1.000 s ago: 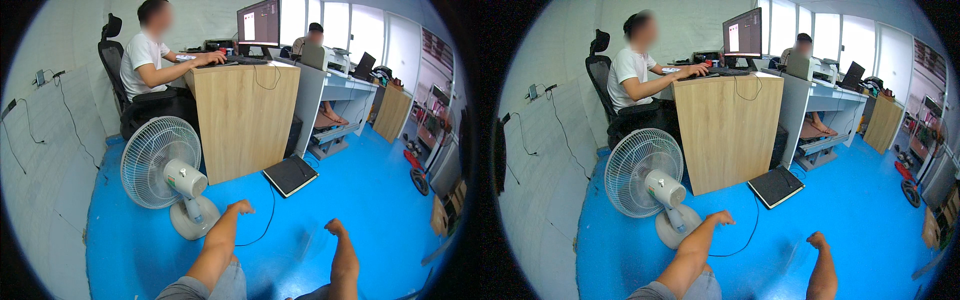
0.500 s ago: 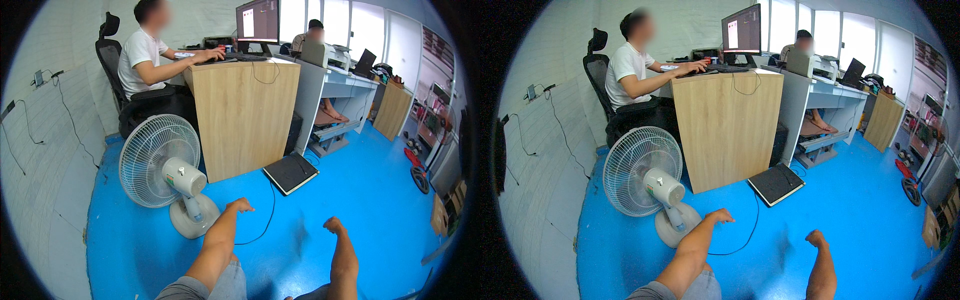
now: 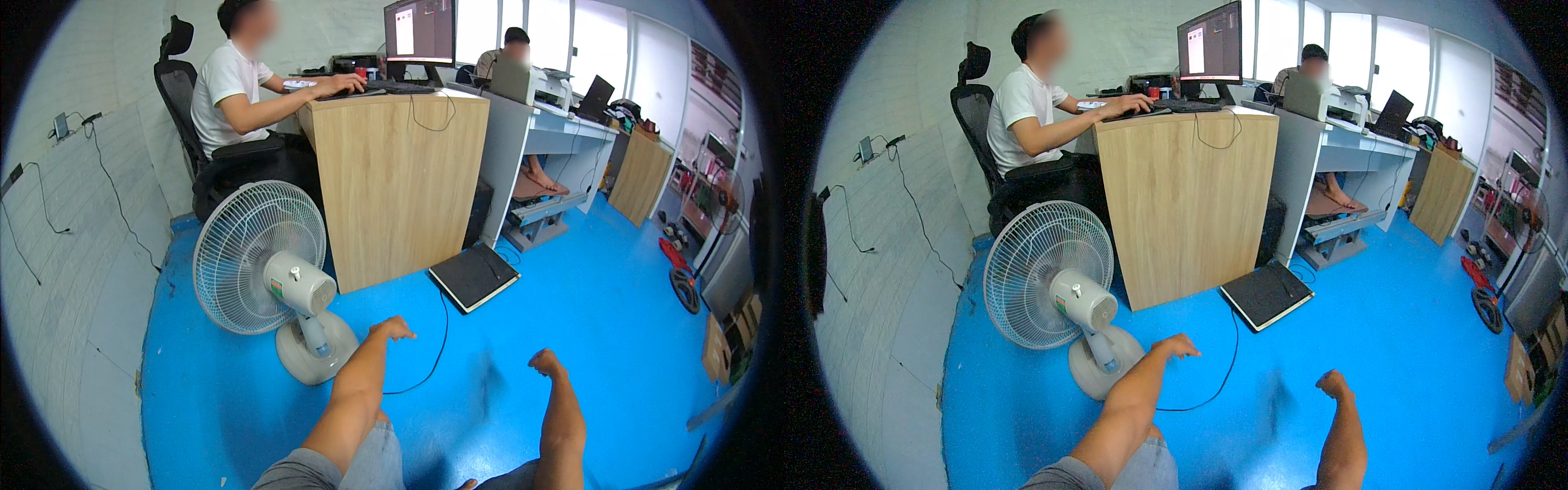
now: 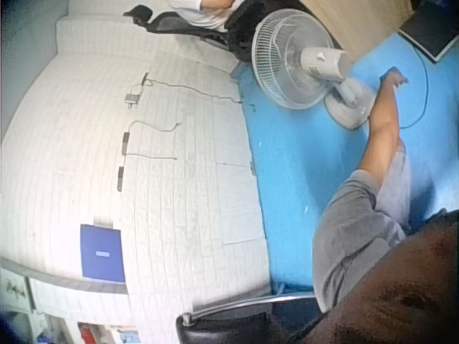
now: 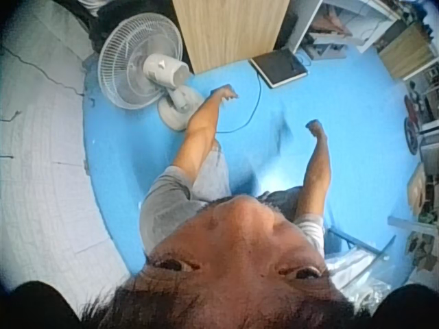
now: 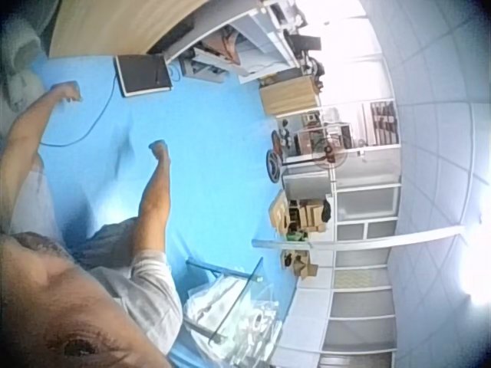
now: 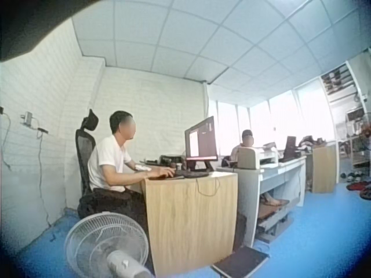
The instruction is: The person sits on the floor and peels black letter stickers from a clear backing sheet. They carefully separate the letters and backing, handling the flexible plastic sheet with both hands.
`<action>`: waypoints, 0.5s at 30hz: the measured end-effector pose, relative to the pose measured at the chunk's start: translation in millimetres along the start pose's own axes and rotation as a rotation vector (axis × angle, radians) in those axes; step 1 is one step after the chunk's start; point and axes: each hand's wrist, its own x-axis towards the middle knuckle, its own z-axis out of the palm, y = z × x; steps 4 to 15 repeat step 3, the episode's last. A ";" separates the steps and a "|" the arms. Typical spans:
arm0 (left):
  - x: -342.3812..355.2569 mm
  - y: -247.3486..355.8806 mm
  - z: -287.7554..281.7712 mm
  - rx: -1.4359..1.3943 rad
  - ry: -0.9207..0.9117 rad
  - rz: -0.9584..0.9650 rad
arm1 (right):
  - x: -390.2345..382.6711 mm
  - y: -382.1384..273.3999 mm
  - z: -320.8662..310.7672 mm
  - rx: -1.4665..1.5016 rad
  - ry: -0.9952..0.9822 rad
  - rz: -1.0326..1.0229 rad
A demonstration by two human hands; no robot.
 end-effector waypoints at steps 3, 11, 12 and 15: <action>15.7 -2.0 2.6 0.035 -0.031 -0.004 | -3.9 11.9 5.8 0.009 0.010 0.010; 15.7 -2.0 2.6 0.035 -0.031 -0.004 | -3.9 11.9 5.8 0.009 0.010 0.010; 15.7 -2.0 2.6 0.035 -0.031 -0.004 | -3.9 11.9 5.8 0.009 0.010 0.010; 15.7 -2.0 2.6 0.035 -0.031 -0.004 | -3.9 11.9 5.8 0.009 0.010 0.010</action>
